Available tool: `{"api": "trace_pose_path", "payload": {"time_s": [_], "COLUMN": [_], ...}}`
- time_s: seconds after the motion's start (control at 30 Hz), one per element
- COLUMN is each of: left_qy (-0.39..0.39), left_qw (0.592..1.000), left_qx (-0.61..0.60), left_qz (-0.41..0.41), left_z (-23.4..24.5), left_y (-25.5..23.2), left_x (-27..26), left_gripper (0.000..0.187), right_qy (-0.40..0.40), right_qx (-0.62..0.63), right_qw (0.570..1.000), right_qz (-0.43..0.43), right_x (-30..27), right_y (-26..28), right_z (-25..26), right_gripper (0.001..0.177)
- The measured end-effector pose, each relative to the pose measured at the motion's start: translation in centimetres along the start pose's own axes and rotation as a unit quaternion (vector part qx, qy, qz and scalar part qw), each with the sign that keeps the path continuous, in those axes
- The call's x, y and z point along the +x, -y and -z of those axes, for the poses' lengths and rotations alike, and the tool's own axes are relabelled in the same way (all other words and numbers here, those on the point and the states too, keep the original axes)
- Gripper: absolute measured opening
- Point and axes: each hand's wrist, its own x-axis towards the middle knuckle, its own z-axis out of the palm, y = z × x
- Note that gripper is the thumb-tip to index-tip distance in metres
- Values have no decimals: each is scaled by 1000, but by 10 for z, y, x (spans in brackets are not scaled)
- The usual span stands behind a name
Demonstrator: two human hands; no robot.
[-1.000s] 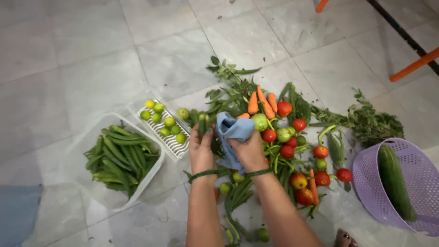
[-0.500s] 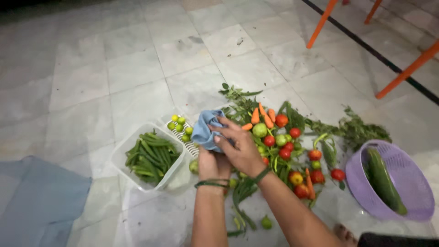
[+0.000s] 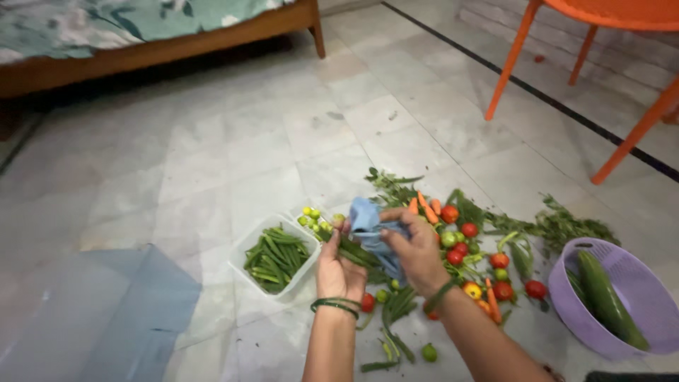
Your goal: The person wipes green beans with a blue cloth and places them into a white plastic container. The person also wipes other vegetables like tomatoes and carrots on the floor.
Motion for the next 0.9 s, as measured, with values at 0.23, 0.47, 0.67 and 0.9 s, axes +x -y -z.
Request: {"api": "trace_pose_path", "payload": {"time_s": [0.23, 0.47, 0.67, 0.9], "left_qy": [-31, 57, 99, 144], "left_qw": [998, 956, 971, 981], "left_qx": [20, 232, 200, 78], "left_qz": [43, -169, -82, -102], "left_z": [-82, -157, -209, -196], "left_y": [-36, -120, -133, -157], "left_x": [-24, 6, -31, -16], "left_gripper": [47, 22, 23, 18], "right_qy": [102, 138, 7, 173], "right_qx": [-313, -420, -341, -468], "right_qw": [925, 881, 866, 790], "right_qz": [192, 169, 366, 357], "right_x": [-7, 47, 73, 86], "right_y": [64, 158, 221, 187], "right_z": [-43, -38, -74, -97], "right_gripper": [65, 55, 53, 56]}}
